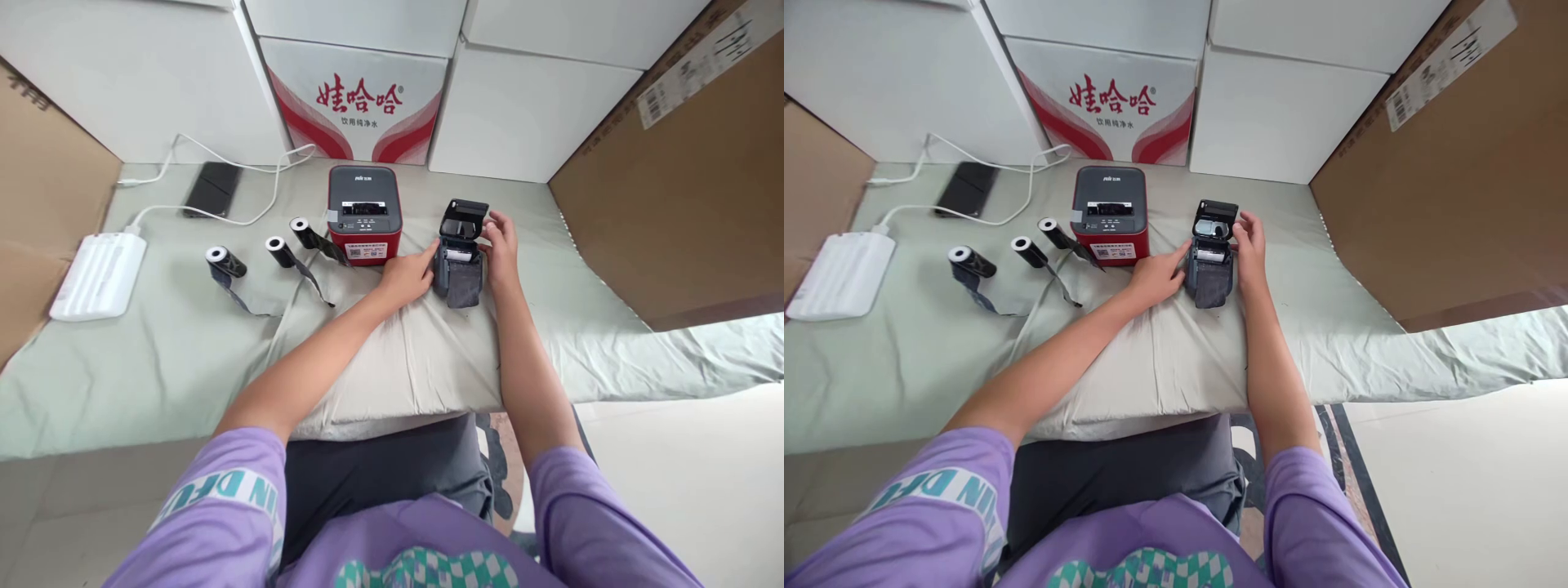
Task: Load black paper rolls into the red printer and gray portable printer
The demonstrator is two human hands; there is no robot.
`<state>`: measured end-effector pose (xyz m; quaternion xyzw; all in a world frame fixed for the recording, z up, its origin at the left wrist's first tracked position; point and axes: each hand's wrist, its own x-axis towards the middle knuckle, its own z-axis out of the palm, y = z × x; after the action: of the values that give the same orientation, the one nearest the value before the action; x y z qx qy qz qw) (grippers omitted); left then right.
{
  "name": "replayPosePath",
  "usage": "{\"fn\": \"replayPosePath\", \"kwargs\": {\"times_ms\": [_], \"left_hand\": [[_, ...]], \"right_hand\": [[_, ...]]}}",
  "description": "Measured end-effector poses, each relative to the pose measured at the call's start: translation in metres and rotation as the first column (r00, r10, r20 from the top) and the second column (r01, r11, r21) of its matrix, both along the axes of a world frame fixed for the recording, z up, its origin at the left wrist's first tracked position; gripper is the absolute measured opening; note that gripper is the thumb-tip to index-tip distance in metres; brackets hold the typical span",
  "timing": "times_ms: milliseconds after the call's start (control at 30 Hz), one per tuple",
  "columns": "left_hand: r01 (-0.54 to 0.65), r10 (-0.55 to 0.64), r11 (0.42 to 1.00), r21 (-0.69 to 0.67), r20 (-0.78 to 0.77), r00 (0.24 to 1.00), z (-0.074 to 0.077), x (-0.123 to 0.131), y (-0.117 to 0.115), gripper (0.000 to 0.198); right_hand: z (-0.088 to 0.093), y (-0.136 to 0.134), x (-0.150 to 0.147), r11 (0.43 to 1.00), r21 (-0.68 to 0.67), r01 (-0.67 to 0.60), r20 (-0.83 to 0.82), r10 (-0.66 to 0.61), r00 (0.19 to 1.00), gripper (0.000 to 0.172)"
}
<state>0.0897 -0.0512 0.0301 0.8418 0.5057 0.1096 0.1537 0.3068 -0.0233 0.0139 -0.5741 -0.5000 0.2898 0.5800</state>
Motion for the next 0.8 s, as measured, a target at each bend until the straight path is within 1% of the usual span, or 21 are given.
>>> {"fn": "replayPosePath", "kwargs": {"times_ms": [100,200,300,400,500,667,733,800], "left_hand": [[0.008,-0.008,1.0,-0.001,0.002,1.0,0.0,-0.001,0.0,0.071],[0.009,-0.009,1.0,0.003,0.005,1.0,0.0,-0.001,0.0,0.07],[0.006,-0.006,1.0,0.006,0.003,1.0,-0.001,0.0,0.001,0.07],[0.0,0.0,1.0,0.007,0.015,1.0,-0.002,-0.001,0.001,0.073],[0.031,-0.034,0.999,0.033,0.079,0.996,-0.003,-0.003,0.0,0.076],[0.172,-0.194,0.979,0.114,0.226,0.955,-0.007,-0.007,-0.002,0.07],[0.186,-0.216,0.974,0.13,0.281,0.935,-0.008,-0.008,-0.003,0.065],[0.172,-0.206,0.977,0.13,0.331,0.921,-0.007,-0.008,-0.004,0.06]], "right_hand": [[0.003,-0.001,0.002,1.0,-0.01,-0.026,-0.036,0.026,0.999,0.058],[0.005,-0.003,0.001,0.999,-0.015,-0.033,0.008,0.033,0.999,0.06],[0.005,-0.003,0.001,0.996,-0.045,-0.076,0.094,0.08,0.992,0.053],[0.004,-0.003,0.001,0.986,-0.103,-0.129,0.118,0.141,0.983,0.047],[0.006,-0.005,0.003,0.971,-0.157,-0.181,0.104,0.199,0.975,0.041],[0.015,-0.012,0.012,0.925,-0.235,-0.3,0.074,0.324,0.943,0.036],[0.019,-0.015,0.017,0.904,-0.268,-0.332,0.054,0.358,0.932,0.037],[0.024,-0.018,0.021,0.89,-0.324,-0.319,0.056,0.355,0.933,0.04]]}}
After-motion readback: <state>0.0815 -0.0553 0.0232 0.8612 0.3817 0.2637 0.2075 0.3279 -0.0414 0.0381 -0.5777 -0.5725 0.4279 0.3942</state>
